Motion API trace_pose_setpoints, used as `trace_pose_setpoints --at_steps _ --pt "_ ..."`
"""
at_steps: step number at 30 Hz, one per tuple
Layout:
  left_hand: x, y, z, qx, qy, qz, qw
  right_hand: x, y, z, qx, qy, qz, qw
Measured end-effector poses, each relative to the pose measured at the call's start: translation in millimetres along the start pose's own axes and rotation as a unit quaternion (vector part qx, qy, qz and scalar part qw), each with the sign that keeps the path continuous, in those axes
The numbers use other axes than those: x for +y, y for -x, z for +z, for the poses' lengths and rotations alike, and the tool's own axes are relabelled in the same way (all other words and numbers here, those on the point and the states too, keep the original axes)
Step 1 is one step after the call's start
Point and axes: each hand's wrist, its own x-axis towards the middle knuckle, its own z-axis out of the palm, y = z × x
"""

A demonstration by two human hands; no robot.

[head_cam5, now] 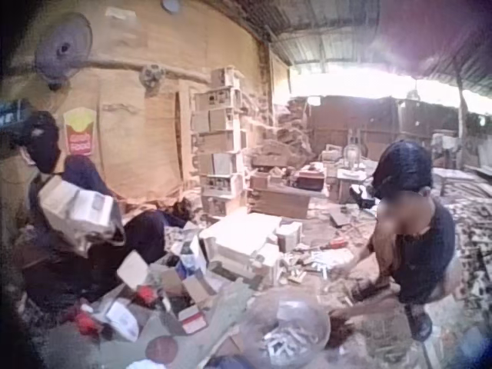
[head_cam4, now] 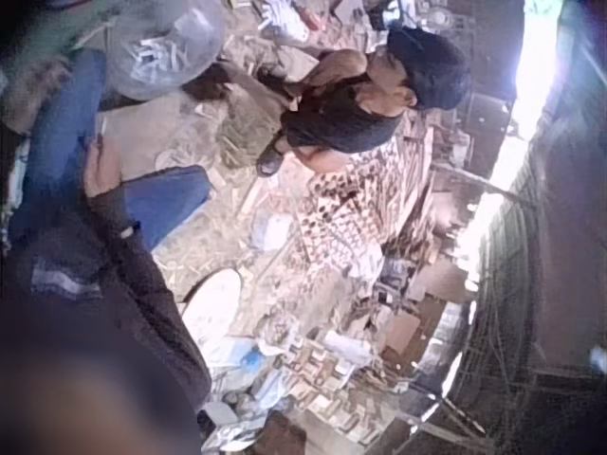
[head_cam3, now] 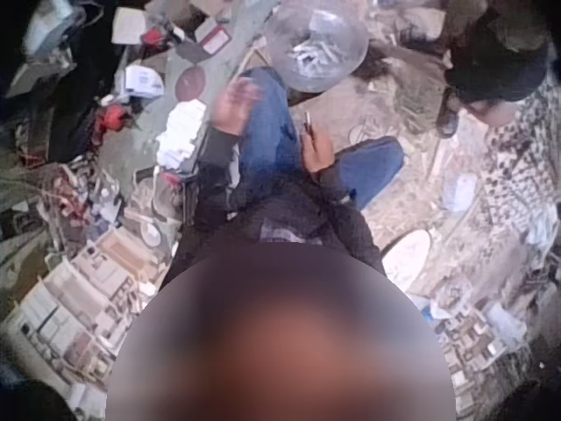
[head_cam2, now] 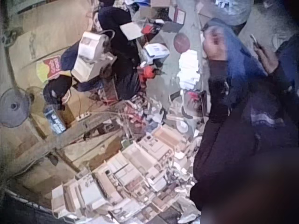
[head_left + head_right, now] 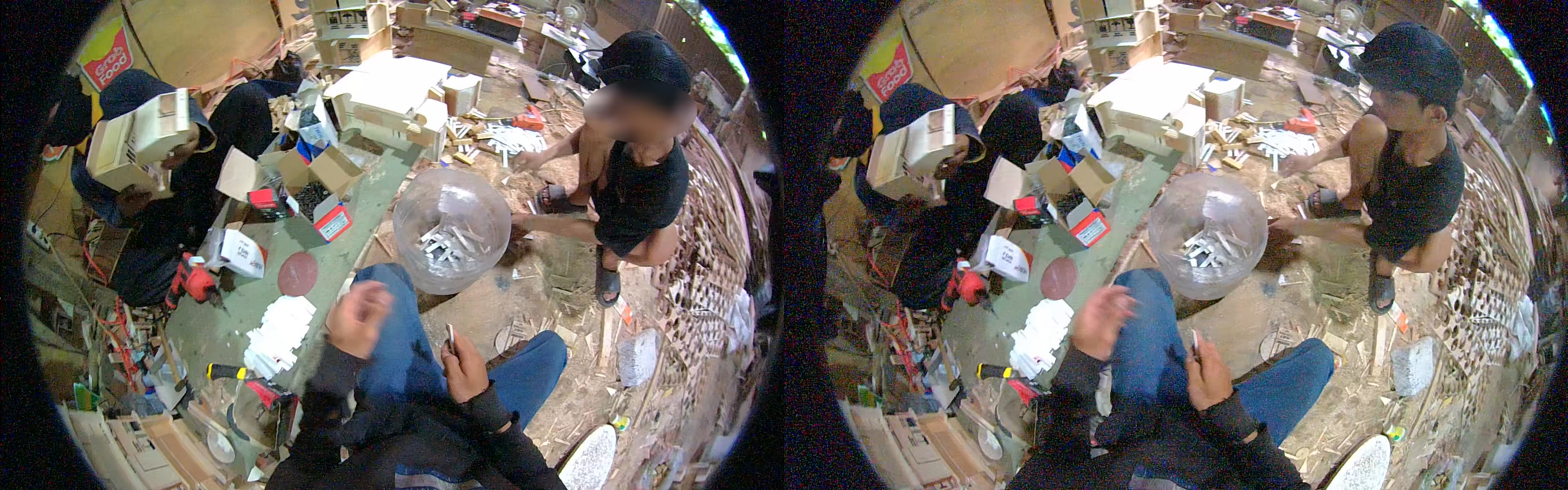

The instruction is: The person sits on the floor and repeatedly picks up small white rectangular pieces, separating them by hand and placing them into a clear plastic container. The person continues this sorting process throughout the clip.

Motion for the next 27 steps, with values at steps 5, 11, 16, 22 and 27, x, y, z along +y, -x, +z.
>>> trace_pose_setpoints --at_steps 5,11,16,22,27 --pt "-13.8 -10.1 85.9 -0.204 0.279 -0.003 0.938 -37.7 -36.2 4.0 0.013 0.135 -0.157 0.978" --pt "-50.3 -50.5 73.3 0.044 0.47 -0.131 0.872 -62.2 -93.9 -19.8 0.057 0.228 -0.171 0.957" --pt "-75.1 -38.0 80.0 -0.002 0.446 -0.22 0.868 -41.6 -243.4 -26.7 -0.01 0.414 -0.085 0.906" --pt "-79.0 -26.7 82.5 0.032 0.407 -0.142 0.902 49.8 -351.3 -8.4 -0.295 0.634 -0.029 0.714" --pt "-83.9 -19.2 73.0 0.044 0.395 -0.069 0.915 161.0 -381.5 14.8 -0.346 0.758 -0.031 0.552"
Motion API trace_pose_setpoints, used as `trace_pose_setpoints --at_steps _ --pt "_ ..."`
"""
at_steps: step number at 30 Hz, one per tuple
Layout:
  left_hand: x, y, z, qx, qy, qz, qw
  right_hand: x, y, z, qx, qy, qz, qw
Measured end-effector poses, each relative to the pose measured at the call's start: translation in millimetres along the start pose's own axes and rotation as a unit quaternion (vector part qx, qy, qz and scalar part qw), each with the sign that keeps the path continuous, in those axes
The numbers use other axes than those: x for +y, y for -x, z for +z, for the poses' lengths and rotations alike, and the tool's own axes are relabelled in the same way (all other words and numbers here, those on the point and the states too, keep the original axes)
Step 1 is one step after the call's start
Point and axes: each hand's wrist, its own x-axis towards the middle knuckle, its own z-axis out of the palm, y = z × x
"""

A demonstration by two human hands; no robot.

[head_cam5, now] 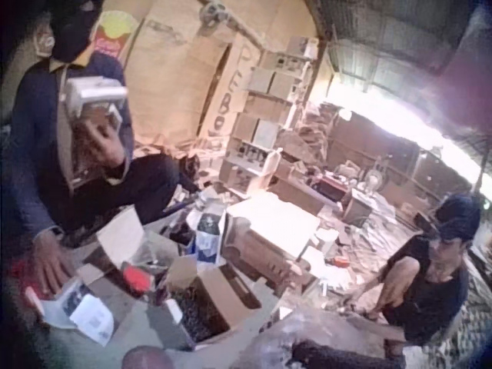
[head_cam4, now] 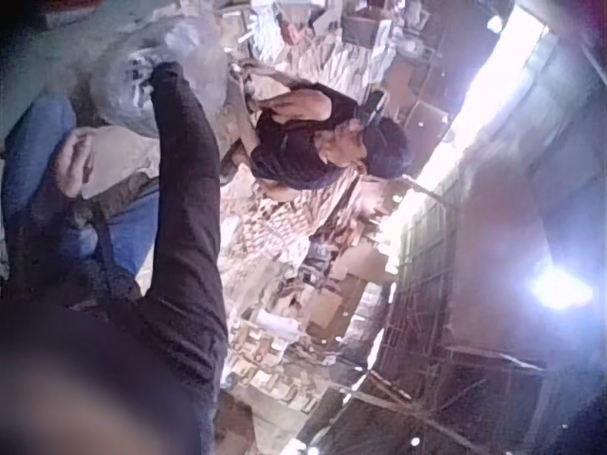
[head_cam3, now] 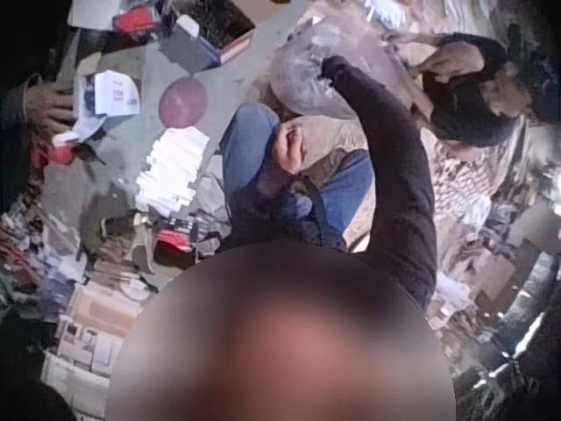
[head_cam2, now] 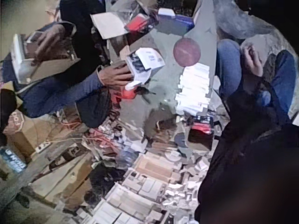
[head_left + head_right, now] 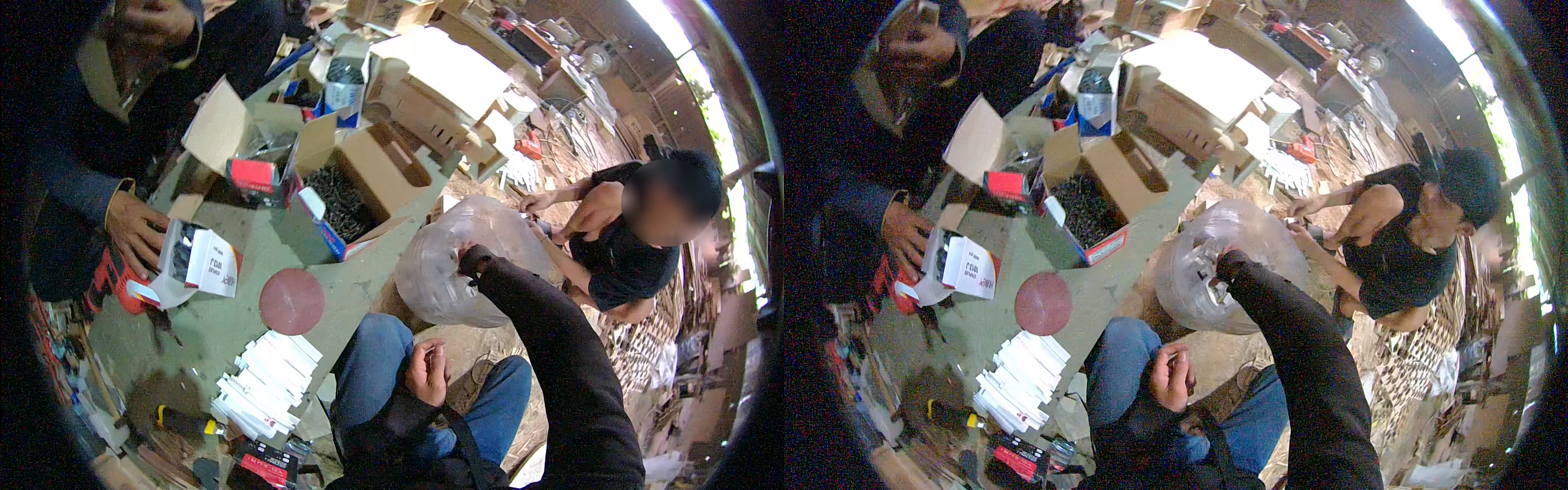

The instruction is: The person sits on the floor and repeatedly picks up small white rectangular pieces, separating them by hand and placing them into a clear plastic container. The person continues this sorting process throughout the clip.

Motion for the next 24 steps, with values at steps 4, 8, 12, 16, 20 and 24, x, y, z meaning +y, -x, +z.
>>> trace_pose_setpoints --at_steps 4,8,12,16,20,24 --pt "-0.8 2.0 -4.6 0.021 0.003 0.017 1.0 -10.5 -35.3 56.8 0.126 -0.209 0.103 0.964" --pt "3.7 -0.9 -4.7 0.022 0.015 -0.032 0.999 -10.4 -28.9 80.9 0.121 -0.07 0.035 0.99" --pt "1.3 -4.4 -4.8 0.025 0.043 -0.025 0.998 -13.0 -20.9 85.6 0.137 -0.193 0.056 0.97" --pt "-8.1 -5.4 -4.4 0.027 0.074 -0.017 0.997 -17.2 -25.0 97.6 0.148 -0.266 0.092 0.948" --pt "-12.1 -5.7 -5.4 0.022 0.072 -0.002 0.997 -16.3 -32.8 117.5 0.16 -0.316 0.119 0.928" --pt "-9.1 -4.9 -7.4 0.005 0.06 -0.023 0.998 -15.5 -43.3 132.4 0.171 -0.356 0.139 0.908"
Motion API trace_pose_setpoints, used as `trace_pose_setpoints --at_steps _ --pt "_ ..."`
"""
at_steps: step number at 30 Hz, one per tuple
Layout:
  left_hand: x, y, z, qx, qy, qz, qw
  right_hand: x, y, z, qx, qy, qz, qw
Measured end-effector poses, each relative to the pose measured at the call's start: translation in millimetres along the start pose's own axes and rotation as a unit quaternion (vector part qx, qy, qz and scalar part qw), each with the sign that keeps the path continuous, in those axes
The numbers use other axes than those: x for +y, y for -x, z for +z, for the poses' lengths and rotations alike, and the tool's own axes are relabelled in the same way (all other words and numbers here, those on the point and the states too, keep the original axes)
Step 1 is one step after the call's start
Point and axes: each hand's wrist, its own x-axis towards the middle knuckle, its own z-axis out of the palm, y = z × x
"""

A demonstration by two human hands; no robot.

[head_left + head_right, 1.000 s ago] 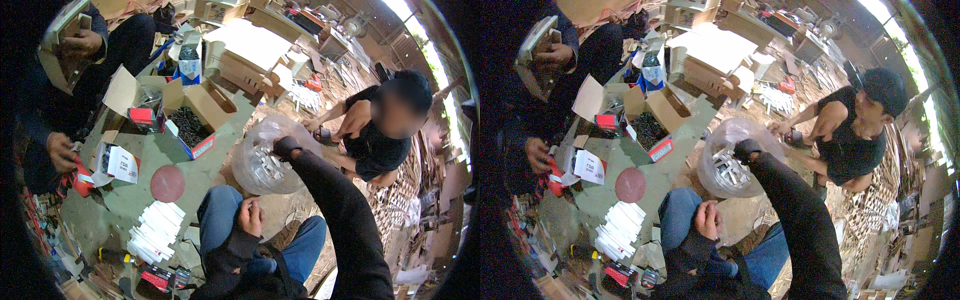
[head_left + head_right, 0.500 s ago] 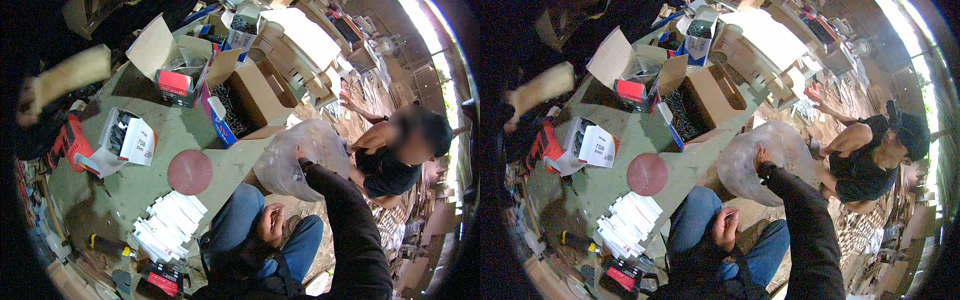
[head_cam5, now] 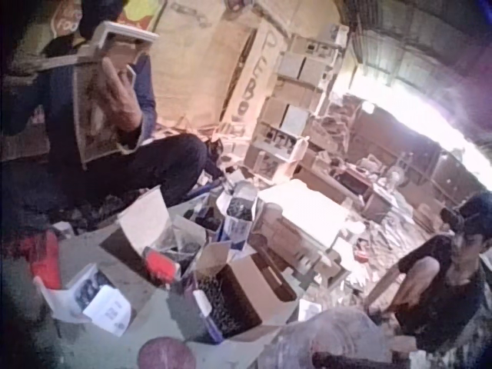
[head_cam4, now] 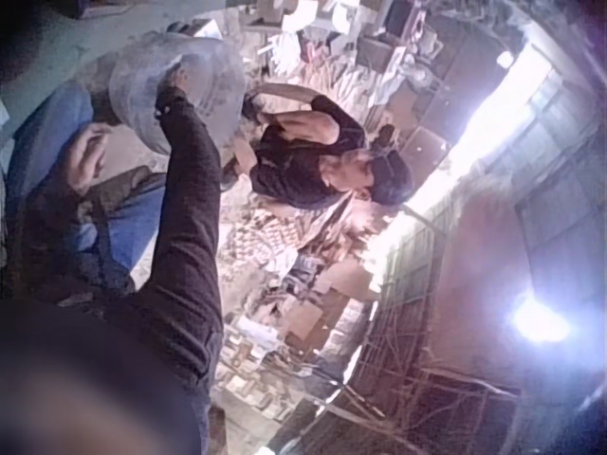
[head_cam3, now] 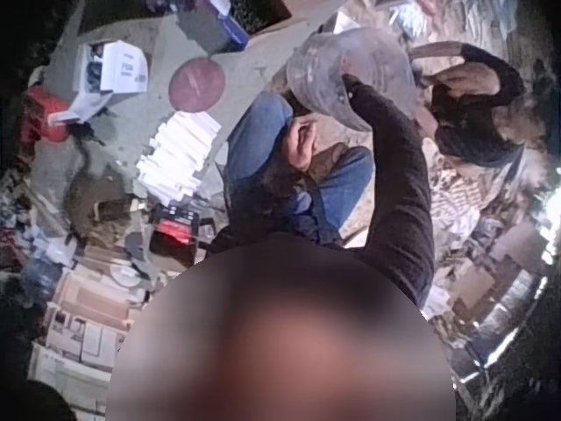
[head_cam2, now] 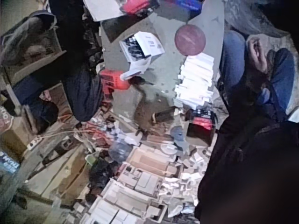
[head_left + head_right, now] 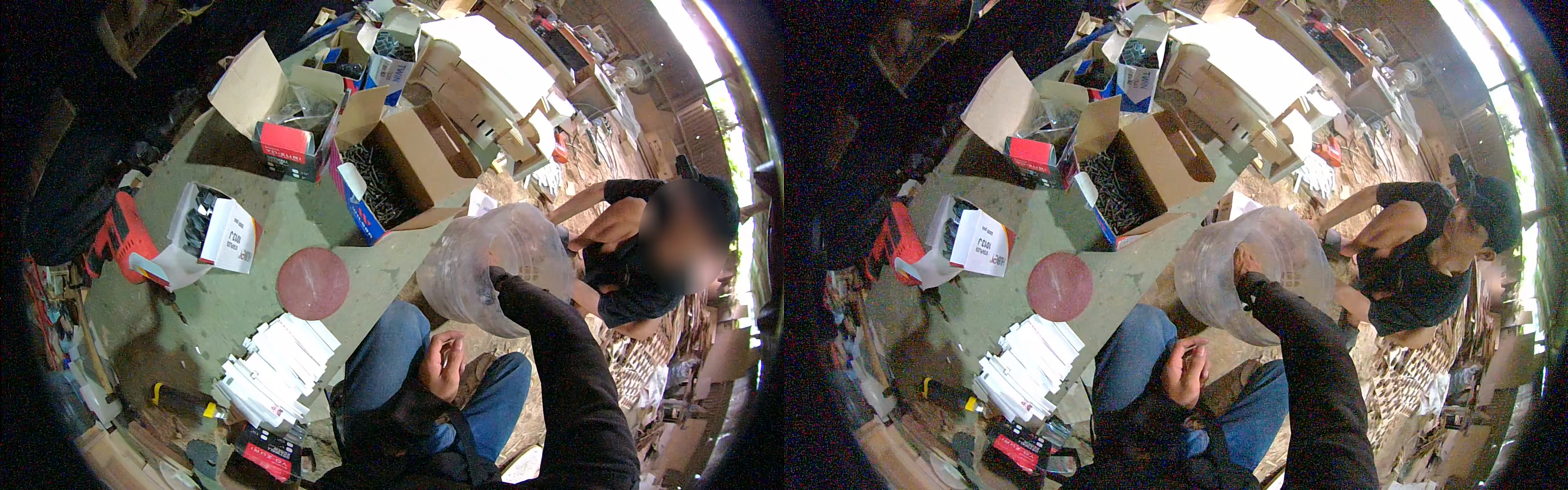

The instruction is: The person sits on the floor and repeatedly picks up small white rectangular pieces, separating them by hand and placing them into a clear plastic container. The person continues this sorting process throughout the clip.

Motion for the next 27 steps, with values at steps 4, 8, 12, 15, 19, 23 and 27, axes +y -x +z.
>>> trace_pose_setpoints --at_steps 4,8,12,15,19,23,27 --pt "2.2 -0.4 1.3 0.008 -0.012 0.011 1.0 -5.9 -5.2 3.7 0.016 -0.051 0.019 0.998" --pt "4.4 -2.5 2.5 0.005 -0.006 0.001 1.0 -15.9 1.9 -16.9 0.006 -0.052 0.012 0.999" --pt "10.7 -2.7 2.2 -0.001 -0.004 -0.046 0.999 -13.1 10.1 -32.7 -0.051 0.064 -0.067 0.994" --pt "14.3 -2.3 2.7 -0.004 -0.004 -0.06 0.998 -7.0 2.5 -11.1 -0.039 0.053 -0.101 0.993" --pt "13.4 -1.7 2.7 0.004 -0.02 -0.04 0.999 2.3 -17.9 38.6 0.039 -0.039 0.047 0.997" --pt "9.1 -2.7 1.0 0.004 -0.02 -0.049 0.999 11.4 -23.2 58.7 0.047 -0.02 0.067 0.996" --pt "8.0 -2.5 0.5 -0.006 -0.007 -0.031 0.999 11.8 -13.7 52.3 0.036 -0.031 0.076 0.996"
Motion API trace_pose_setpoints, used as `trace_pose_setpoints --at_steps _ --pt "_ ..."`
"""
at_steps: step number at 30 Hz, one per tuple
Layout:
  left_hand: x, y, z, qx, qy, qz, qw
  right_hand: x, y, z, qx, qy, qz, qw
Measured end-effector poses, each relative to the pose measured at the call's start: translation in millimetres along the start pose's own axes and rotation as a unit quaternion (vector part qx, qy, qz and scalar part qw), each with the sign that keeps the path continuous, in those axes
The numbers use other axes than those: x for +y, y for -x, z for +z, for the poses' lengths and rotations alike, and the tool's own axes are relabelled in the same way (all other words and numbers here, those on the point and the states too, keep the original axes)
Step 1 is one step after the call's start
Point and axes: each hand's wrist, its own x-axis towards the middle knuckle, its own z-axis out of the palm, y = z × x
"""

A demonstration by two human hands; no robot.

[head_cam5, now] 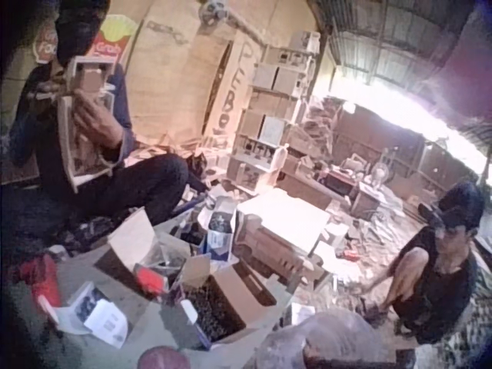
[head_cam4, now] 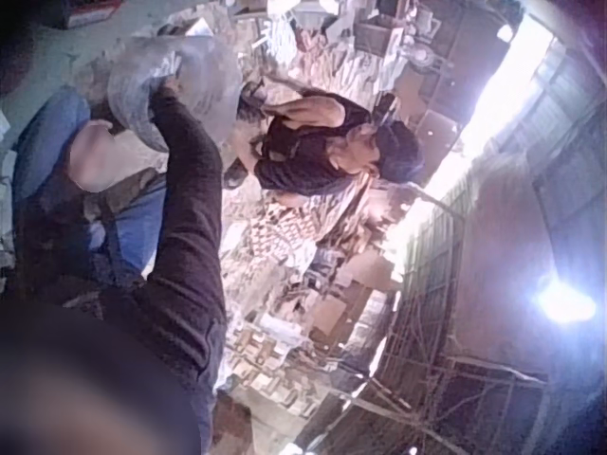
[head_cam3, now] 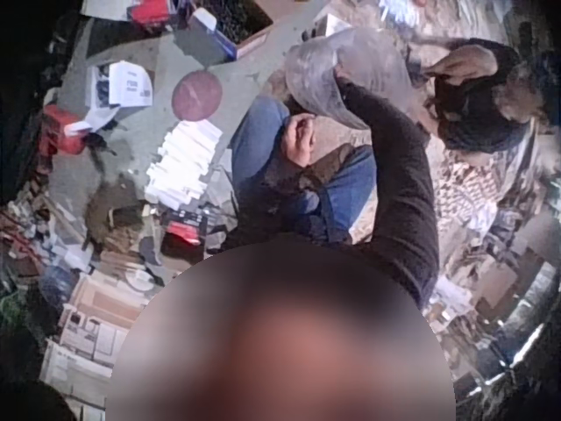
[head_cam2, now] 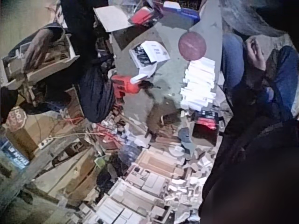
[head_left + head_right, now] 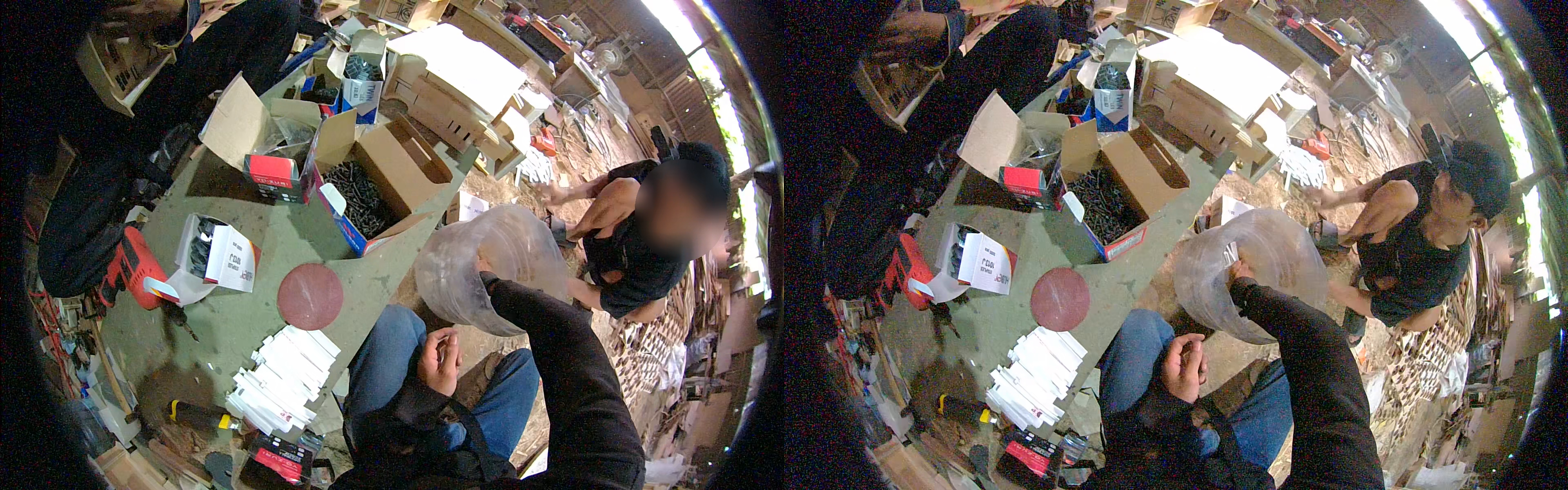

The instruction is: The person sits on the floor and repeatedly picks up small white rectangular pieces, separating them by hand and placing them into a clear plastic container. The person continues this sorting process throughout the clip.

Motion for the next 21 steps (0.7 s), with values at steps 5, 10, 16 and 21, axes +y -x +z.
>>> trace_pose_setpoints --at_steps 5,10,16,21 --pt "4.6 0.6 1.6 0.013 -0.008 -0.011 1.0 -8.2 3.9 -7.2 -0.007 -0.018 0.008 1.0" --pt "2.7 -3.3 1.9 0.022 -0.009 0.002 1.0 -24.0 19.8 -67.2 -0.103 0.019 -0.038 0.994" --pt "-4.4 -15.2 4.2 0.013 -0.01 -0.002 1.0 -54.7 57.3 -202.5 -0.188 0.036 -0.273 0.943" --pt "25.2 -8.0 6.0 0.019 0.07 -0.087 0.994 -33.0 77.7 -274.0 -0.208 -0.174 -0.542 0.795"
